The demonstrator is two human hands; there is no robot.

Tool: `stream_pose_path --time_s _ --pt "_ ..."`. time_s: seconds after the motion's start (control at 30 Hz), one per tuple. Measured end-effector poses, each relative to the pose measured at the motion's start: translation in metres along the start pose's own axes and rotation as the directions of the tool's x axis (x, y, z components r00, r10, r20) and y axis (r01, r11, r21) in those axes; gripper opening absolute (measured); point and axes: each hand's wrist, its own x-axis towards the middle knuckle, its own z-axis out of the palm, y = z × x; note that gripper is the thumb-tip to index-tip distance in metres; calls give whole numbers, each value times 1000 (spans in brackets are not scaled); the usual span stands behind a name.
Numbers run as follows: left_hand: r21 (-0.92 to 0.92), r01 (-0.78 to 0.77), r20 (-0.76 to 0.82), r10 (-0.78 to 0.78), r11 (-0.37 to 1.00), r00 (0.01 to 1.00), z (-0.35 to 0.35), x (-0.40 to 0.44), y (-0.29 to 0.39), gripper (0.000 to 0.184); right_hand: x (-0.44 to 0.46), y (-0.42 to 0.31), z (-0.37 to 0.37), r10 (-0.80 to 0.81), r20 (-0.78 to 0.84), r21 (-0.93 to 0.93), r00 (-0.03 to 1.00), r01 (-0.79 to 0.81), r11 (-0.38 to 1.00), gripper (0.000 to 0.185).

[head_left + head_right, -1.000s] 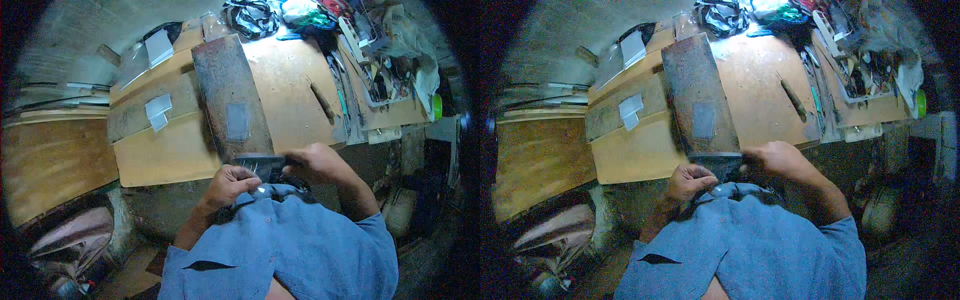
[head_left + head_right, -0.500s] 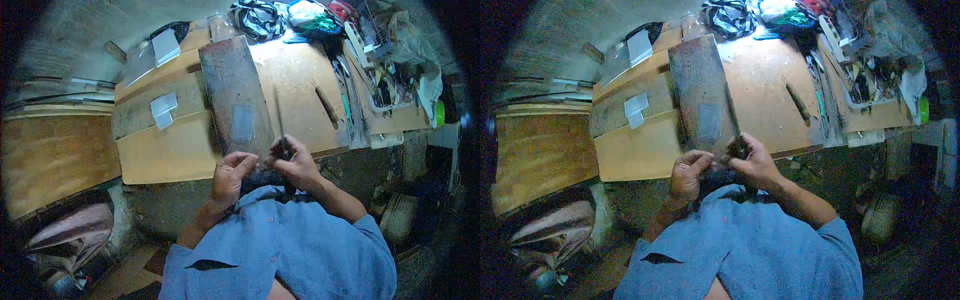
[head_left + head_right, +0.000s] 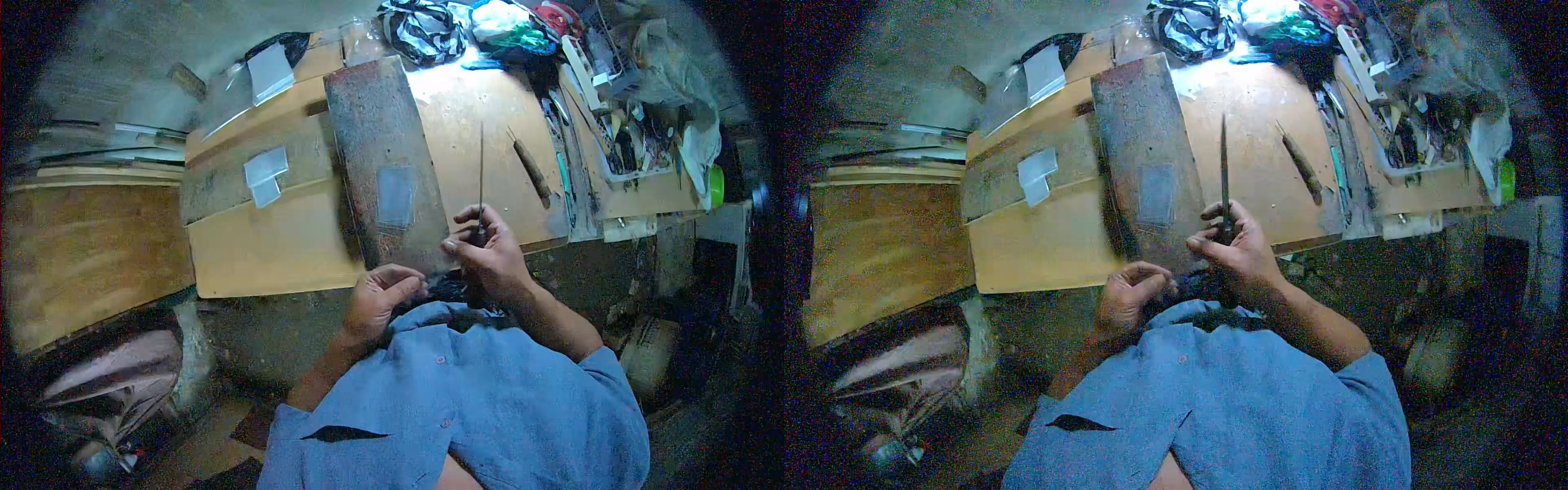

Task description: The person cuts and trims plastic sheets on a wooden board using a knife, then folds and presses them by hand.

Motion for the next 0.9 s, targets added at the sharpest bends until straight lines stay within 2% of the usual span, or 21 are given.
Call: stream_pose_path --time_s 0.07,0.13,0.2,0.33,0.43,0.5,0.57,0.63,0.7,0.77,0.83,0.87,0.9 --pt "-8 25 -4 -25 1000 1000 2 1 4 11 0 -1 -2 -9 26 -22 1000 10 1000 37" --pt "-17 46 -13 -46 999 999 4 1 7 11 0 1 -2 12 89 -142 996 1 990 38" --pt "77 -21 -39 25 997 999 8 4 9 11 0 10 -1 -31 125 -142 992 49 989 38" --pt "84 -18 -60 23 996 998 8 5 5 12 -1 15 -2 -79 171 -170 982 108 979 37" --pt "33 -8 -52 10 999 999 7 5 1 14 -2 15 -2 -82 181 -194 980 117 974 34" --pt "-45 -8 -140 1 999 990 10 5 5 16 -3 10 -2 -77 174 -182 982 109 977 33" --pt "-102 -55 -165 37 993 986 6 7 6 18 -7 1 -10 -118 156 -382 981 170 908 31" --pt "-157 -104 -196 72 982 978 -1 9 9 19 -15 -13 -20 -146 168 -439 975 207 874 30" --pt "-125 -147 -249 113 981 962 -10 10 12 21 -23 -24 -30 13 192 -612 981 109 784 31" --pt "-152 -175 -281 127 973 951 -13 9 16 21 -33 -33 -33 46 190 -671 981 96 736 27" --pt "-178 -203 -310 141 963 940 -15 11 17 20 -43 -50 -28 233 209 -789 950 24 614 28" --pt "-184 -227 -327 158 956 932 -17 12 17 20 -45 -44 -30 182 273 -765 945 99 636 31" --pt "-189 -252 -343 177 949 923 -18 12 17 19 -47 -47 -27 182 274 -765 944 100 637 31"
